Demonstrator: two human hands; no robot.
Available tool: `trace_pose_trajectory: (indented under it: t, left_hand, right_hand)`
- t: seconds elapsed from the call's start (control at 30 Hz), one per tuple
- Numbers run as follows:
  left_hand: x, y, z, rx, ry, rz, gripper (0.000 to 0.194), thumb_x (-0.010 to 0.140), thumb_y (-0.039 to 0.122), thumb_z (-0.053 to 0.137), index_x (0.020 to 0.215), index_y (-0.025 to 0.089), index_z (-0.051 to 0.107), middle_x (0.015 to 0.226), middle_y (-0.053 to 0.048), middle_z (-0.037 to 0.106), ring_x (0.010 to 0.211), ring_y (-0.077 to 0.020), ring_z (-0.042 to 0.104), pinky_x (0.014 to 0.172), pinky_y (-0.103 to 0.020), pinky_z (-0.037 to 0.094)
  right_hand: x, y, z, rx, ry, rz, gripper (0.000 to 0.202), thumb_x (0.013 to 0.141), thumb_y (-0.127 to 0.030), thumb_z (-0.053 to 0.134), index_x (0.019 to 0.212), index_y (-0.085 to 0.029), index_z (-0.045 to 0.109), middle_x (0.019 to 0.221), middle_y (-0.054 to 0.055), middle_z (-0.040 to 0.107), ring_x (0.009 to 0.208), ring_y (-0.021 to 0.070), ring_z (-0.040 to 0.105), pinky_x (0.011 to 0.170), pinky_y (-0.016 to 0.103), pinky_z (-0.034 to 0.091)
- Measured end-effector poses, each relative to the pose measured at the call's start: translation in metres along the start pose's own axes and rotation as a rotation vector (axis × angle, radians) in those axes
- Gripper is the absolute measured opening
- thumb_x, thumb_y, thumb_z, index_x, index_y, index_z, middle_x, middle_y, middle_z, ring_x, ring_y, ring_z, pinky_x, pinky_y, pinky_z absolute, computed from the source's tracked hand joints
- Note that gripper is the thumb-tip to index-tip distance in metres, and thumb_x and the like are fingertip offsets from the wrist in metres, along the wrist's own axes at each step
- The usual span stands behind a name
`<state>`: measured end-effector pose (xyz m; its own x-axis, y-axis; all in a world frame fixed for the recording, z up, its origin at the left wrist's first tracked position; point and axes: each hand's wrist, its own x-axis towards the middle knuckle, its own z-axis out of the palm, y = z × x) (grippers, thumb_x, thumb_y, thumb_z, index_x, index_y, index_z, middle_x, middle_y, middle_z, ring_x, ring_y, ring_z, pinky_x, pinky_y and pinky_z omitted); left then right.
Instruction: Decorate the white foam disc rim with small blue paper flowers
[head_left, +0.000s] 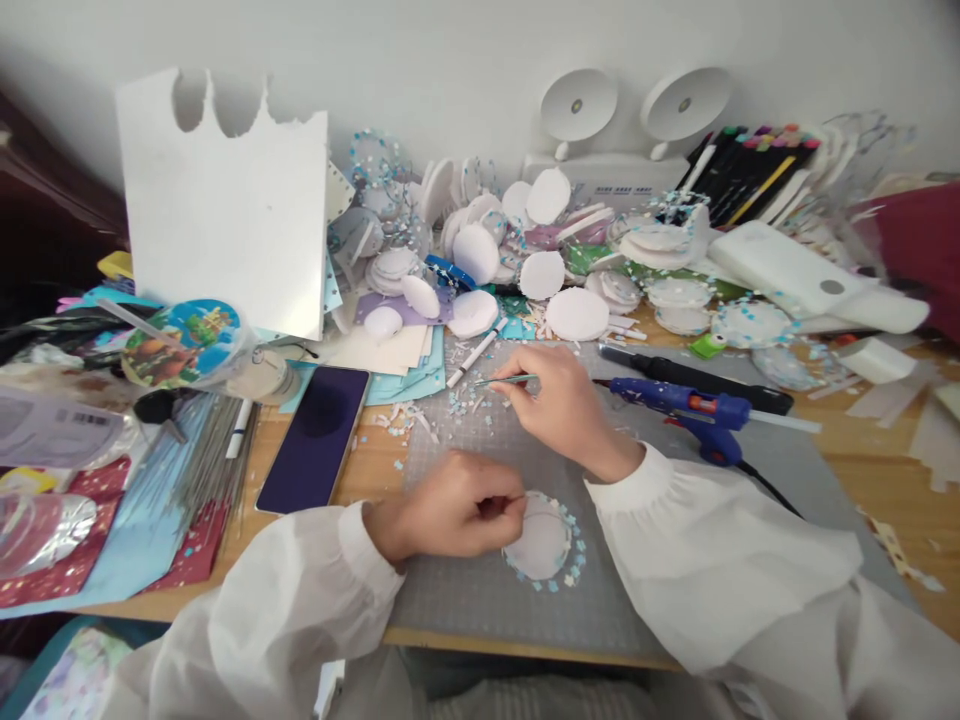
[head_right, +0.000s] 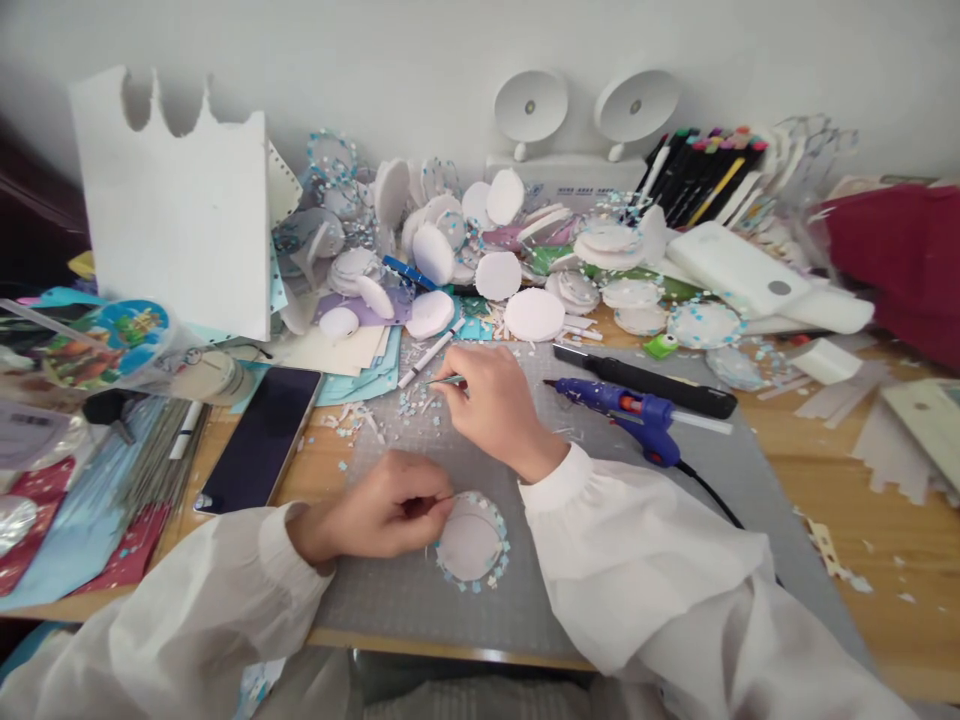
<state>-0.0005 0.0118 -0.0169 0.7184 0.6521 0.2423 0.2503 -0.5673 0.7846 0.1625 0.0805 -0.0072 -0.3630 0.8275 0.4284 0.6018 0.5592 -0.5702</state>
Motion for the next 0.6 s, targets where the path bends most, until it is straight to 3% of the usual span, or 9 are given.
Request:
trace_pose_trajectory:
  t: [0.3, 0.43, 0.6]
  left_hand:
    - [0.001, 0.002, -0.002, -0.029, -0.010, -0.020, 0.015, 0.076, 0.009, 0.050, 0.064, 0.017, 0.051, 0.054, 0.005, 0.044, 0.050, -0.0085, 0.038, 0.052, -0.022, 0.030]
    - [0.001, 0.003, -0.002, -0.017, -0.001, -0.015, 0.016, 0.080, 0.011, 0.049, 0.065, 0.017, 0.051, 0.054, 0.004, 0.045, 0.050, -0.0093, 0.039, 0.052, -0.022, 0.031]
    - [0.003, 0.004, -0.003, 0.008, -0.010, 0.000, 0.027, 0.087, 0.016, 0.046, 0.060, 0.018, 0.043, 0.052, 0.004, 0.040, 0.050, -0.0100, 0.036, 0.051, -0.024, 0.029]
  right_hand:
    - [0.000, 0.000, -0.005, 0.018, 0.043, 0.005, 0.012, 0.081, -0.017, 0.067, 0.073, -0.021, 0.058, 0.073, 0.002, 0.067, 0.072, 0.0199, 0.059, 0.073, 0.036, 0.039]
    - [-0.015, -0.004, -0.022, 0.120, 0.154, 0.035, 0.010, 0.080, -0.018, 0.068, 0.075, -0.022, 0.060, 0.080, 0.002, 0.071, 0.078, 0.0211, 0.064, 0.074, 0.036, 0.044]
    - [-0.037, 0.002, -0.031, 0.192, 0.177, 0.128, 0.009, 0.080, -0.021, 0.069, 0.078, -0.022, 0.060, 0.083, 0.004, 0.072, 0.080, 0.0217, 0.066, 0.076, 0.038, 0.047]
